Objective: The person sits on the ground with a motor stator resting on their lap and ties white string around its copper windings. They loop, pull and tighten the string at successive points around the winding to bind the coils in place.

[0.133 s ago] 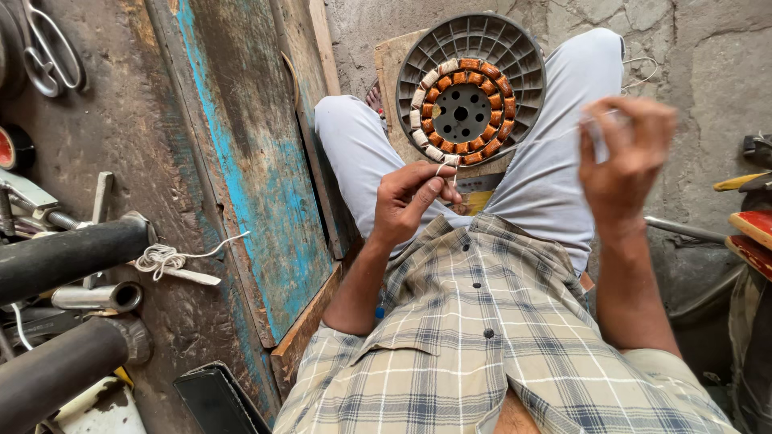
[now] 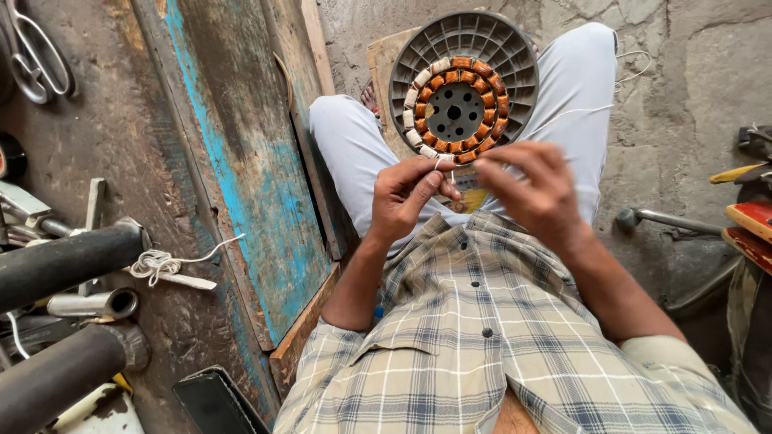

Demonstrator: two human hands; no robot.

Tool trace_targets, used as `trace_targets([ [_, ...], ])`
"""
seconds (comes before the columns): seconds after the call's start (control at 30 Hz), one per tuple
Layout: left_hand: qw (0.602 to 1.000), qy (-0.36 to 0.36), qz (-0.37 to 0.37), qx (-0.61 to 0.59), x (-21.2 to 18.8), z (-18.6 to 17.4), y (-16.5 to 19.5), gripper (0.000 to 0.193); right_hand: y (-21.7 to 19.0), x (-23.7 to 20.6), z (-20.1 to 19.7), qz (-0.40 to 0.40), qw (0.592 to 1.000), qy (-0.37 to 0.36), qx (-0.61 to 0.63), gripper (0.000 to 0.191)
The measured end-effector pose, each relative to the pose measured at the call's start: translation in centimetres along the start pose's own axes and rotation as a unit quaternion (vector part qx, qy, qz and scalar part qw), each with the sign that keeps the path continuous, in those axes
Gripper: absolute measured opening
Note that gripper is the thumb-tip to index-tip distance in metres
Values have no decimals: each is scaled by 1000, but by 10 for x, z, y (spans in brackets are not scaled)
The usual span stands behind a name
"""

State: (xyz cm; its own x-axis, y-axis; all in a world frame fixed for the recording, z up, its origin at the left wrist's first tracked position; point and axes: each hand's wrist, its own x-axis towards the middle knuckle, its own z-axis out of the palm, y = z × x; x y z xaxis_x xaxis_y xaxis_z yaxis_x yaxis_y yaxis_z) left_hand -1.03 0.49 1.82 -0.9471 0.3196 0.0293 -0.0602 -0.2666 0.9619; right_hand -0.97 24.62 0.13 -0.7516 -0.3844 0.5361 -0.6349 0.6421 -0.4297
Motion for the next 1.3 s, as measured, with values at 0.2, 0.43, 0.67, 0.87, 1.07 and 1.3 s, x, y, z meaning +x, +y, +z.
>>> trace_targets([
  [0.2, 991, -2, 14, 135, 13, 3, 30, 19, -33, 46, 3, -32, 999, -12, 32, 29],
  [0.43, 955, -71, 114, 264, 33, 5, 51, 21, -42, 42, 4, 39, 998, 10, 51, 19],
  [0.67, 891, 12, 183, 416, 43, -5, 57, 23, -43, 42, -2, 121, 977, 18, 176, 17],
  [0.87, 792, -61, 253, 552, 40, -12, 36, 28, -38, 29, -3, 140, 969, 22, 202, 18],
  [1.07, 797, -62, 271, 537, 40, -24, 14, 23, -38, 22, 4, 142, 969, 27, 201, 19],
  [1.3, 850, -62, 266, 450, 44, -37, -2, 29, -38, 21, 4, 123, 972, 15, 200, 18],
])
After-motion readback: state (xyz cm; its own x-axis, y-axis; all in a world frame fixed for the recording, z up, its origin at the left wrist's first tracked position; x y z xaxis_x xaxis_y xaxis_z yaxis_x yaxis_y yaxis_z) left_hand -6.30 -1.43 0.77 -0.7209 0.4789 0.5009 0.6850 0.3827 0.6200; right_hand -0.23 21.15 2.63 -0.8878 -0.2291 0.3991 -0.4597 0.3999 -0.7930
